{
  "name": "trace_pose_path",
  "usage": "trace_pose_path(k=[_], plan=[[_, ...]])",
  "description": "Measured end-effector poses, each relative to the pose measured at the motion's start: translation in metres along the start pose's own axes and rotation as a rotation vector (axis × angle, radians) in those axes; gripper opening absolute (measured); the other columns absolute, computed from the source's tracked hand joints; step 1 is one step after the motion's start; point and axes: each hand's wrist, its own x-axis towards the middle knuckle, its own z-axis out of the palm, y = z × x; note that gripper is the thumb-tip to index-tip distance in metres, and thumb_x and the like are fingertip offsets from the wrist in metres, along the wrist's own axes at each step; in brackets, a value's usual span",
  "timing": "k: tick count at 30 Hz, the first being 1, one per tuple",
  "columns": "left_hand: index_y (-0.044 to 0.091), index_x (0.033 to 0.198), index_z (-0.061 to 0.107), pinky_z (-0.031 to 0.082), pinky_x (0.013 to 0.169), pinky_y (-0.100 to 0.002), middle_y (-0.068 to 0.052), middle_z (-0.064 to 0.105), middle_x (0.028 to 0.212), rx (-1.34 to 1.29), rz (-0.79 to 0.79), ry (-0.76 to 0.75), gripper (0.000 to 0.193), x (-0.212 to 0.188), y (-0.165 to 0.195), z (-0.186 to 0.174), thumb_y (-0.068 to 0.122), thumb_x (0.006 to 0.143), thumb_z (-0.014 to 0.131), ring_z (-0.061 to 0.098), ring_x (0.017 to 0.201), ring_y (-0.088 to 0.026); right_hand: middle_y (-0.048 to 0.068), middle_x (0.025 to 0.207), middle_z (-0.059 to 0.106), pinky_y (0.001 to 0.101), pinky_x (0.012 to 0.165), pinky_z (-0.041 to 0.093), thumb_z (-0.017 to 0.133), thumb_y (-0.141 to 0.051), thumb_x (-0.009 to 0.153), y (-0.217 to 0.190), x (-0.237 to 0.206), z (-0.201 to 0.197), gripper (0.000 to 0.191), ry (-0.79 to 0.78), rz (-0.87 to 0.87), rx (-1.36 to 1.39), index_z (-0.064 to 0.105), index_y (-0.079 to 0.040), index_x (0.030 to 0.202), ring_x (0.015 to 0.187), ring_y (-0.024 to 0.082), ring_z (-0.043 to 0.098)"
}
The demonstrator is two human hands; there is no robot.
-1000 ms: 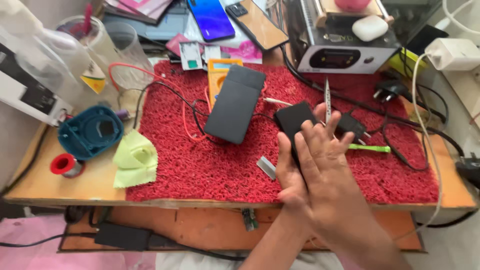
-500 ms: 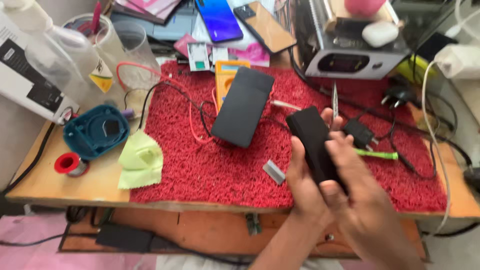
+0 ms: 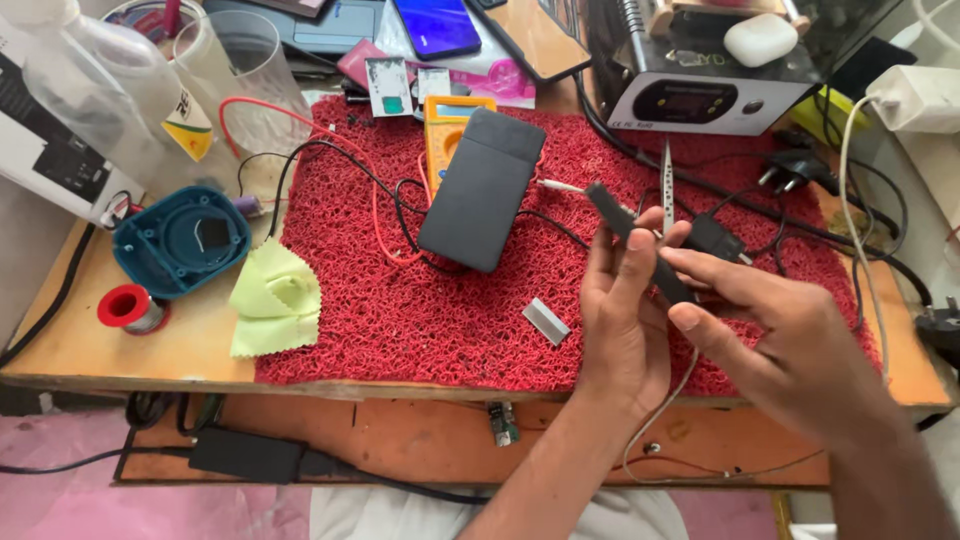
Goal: The person disassembles a black power bank using a metal prying tool to remove the back cover. They then place the device on a red mat and use a green-handled screwdriver to adjust internal components near the battery.
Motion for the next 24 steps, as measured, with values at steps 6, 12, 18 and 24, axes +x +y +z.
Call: trace_pose_path(k=[6, 12, 18, 24], plan=[[0.009, 0.116, 0.059, 0.054, 0.107, -0.052, -0.004, 0.067, 0.113, -0.062, 0.102, 0.076, 0.037, 0.003, 0.012, 0.006, 0.036, 0.096, 0.075, 0.066, 0.117, -0.015, 0.015, 0.084, 0.075, 0.0365, 0.066, 0.055, 0.069, -0.029, 0.097, 0.007, 0.080, -0.020, 0.030, 0.134, 0.009, -0.174, 0.078, -0.006, 0.114, 0.069, 0.023, 0.072], [0.020, 0.109, 0.063, 0.054, 0.100, -0.050, 0.006, 0.065, 0.099, -0.093, 0.133, 0.175, 0.032, 0.015, 0.023, 0.011, 0.033, 0.086, 0.081, 0.067, 0.104, -0.013, 0.020, 0.087, 0.076, 0.0439, 0.075, 0.056, 0.081, -0.035, 0.086, 0.026, 0.136, 0.015, 0.033, -0.040, 0.353, -0.439, 0.082, -0.006, 0.101, 0.077, 0.032, 0.071], [0.019, 0.115, 0.055, 0.055, 0.094, -0.046, 0.005, 0.061, 0.104, -0.134, 0.194, 0.134, 0.044, 0.028, 0.019, 0.016, 0.034, 0.086, 0.085, 0.064, 0.102, -0.012, 0.016, 0.087, 0.073, 0.0331, 0.063, 0.057, 0.076, -0.009, 0.094, 0.030, 0.118, -0.006, 0.016, 0.165, 0.289, 0.417, 0.072, 0.003, 0.103, 0.073, 0.023, 0.073], [0.019, 0.125, 0.055, 0.054, 0.097, -0.039, 0.001, 0.062, 0.109, -0.156, 0.237, 0.225, 0.064, 0.049, 0.014, 0.029, 0.042, 0.074, 0.088, 0.063, 0.105, -0.016, 0.024, 0.116, 0.068, 0.0401, 0.096, 0.064, 0.069, 0.003, 0.116, 0.018, 0.018, 0.003, 0.019, 0.627, -0.285, 0.911, 0.050, 0.002, 0.111, 0.102, 0.031, 0.075]])
